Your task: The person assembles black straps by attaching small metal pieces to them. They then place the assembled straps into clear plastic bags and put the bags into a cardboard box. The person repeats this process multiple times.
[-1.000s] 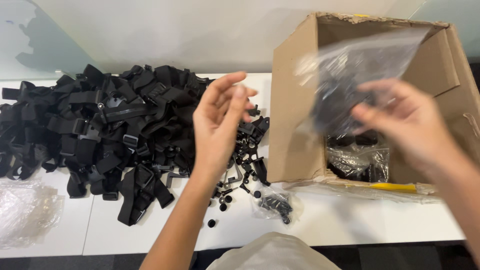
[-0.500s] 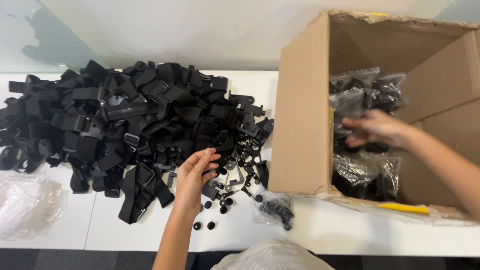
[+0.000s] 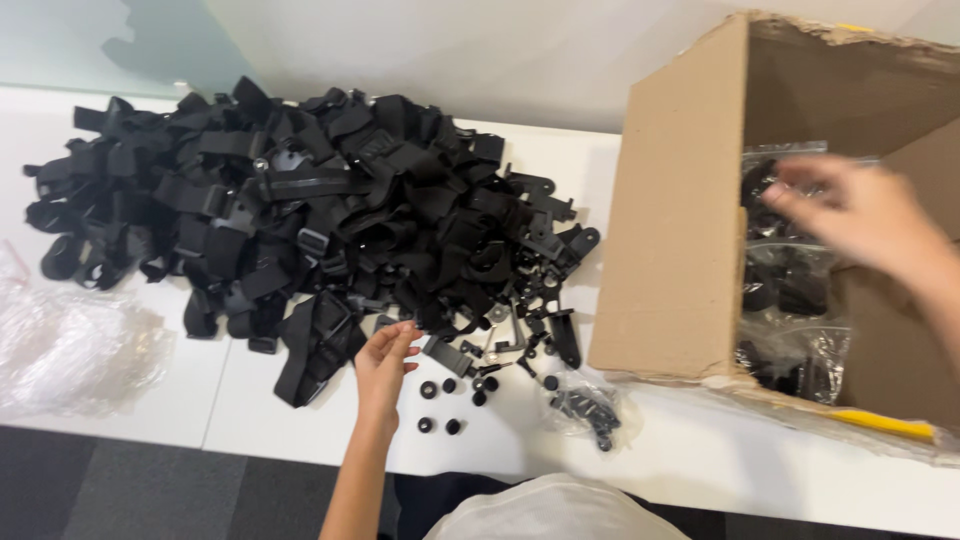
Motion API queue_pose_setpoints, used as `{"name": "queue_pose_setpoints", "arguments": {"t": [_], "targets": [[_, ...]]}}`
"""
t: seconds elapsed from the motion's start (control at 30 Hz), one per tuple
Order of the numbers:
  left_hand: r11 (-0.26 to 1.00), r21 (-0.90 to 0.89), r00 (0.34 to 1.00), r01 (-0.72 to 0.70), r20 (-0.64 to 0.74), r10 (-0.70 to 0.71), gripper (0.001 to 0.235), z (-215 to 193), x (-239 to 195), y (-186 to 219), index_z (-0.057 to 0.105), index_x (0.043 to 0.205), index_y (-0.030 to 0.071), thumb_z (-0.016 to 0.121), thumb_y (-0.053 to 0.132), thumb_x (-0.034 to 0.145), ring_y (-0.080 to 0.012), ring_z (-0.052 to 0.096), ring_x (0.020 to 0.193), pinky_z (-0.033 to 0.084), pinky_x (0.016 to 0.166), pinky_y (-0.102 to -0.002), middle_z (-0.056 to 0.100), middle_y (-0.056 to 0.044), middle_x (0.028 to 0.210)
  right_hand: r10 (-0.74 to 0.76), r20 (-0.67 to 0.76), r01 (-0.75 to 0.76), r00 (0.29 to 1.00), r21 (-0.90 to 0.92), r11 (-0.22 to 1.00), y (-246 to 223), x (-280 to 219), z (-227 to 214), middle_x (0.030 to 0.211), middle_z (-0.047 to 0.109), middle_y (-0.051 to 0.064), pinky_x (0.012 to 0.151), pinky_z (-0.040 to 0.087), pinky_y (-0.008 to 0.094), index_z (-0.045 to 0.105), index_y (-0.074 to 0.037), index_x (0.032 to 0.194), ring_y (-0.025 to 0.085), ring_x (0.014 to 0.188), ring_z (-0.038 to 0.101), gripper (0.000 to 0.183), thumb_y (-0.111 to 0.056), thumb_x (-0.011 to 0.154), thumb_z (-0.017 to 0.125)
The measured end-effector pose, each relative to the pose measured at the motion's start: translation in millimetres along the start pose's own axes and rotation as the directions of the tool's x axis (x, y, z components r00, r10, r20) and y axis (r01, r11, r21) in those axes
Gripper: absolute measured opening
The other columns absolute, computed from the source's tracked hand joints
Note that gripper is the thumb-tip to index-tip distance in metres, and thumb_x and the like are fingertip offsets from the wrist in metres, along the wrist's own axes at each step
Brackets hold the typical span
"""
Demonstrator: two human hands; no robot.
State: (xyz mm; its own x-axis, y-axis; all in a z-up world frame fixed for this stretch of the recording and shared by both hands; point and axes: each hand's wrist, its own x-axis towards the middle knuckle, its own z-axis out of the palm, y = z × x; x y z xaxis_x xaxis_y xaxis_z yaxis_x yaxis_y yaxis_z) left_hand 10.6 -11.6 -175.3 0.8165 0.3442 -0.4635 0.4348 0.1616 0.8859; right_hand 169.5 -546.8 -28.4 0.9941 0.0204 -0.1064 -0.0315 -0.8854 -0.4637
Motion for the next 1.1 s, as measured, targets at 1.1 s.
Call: {"name": "queue_pose_setpoints", "arguments": {"t": [1.1], "targets": [[0.388, 0.63, 0.545, -0.673, 0.068, 0.836, 0.065, -227, 261, 88, 0.059, 0.135, -0.002, 0.078, 0.016, 0.076, -0.0476, 0.046, 0.129, 0.038, 0.107, -0.048, 0.052, -0.031, 0.141, -0.286, 0.136, 0.179, 0.949, 0.517, 0.837, -459, -22, 315, 0.156, 0.045, 0.014, 0.09, 0.059, 0.039, 0.035, -0.013, 0.152, 0.026, 0.117, 0.067, 0.075, -0.024, 0.088, 0.073]]}}
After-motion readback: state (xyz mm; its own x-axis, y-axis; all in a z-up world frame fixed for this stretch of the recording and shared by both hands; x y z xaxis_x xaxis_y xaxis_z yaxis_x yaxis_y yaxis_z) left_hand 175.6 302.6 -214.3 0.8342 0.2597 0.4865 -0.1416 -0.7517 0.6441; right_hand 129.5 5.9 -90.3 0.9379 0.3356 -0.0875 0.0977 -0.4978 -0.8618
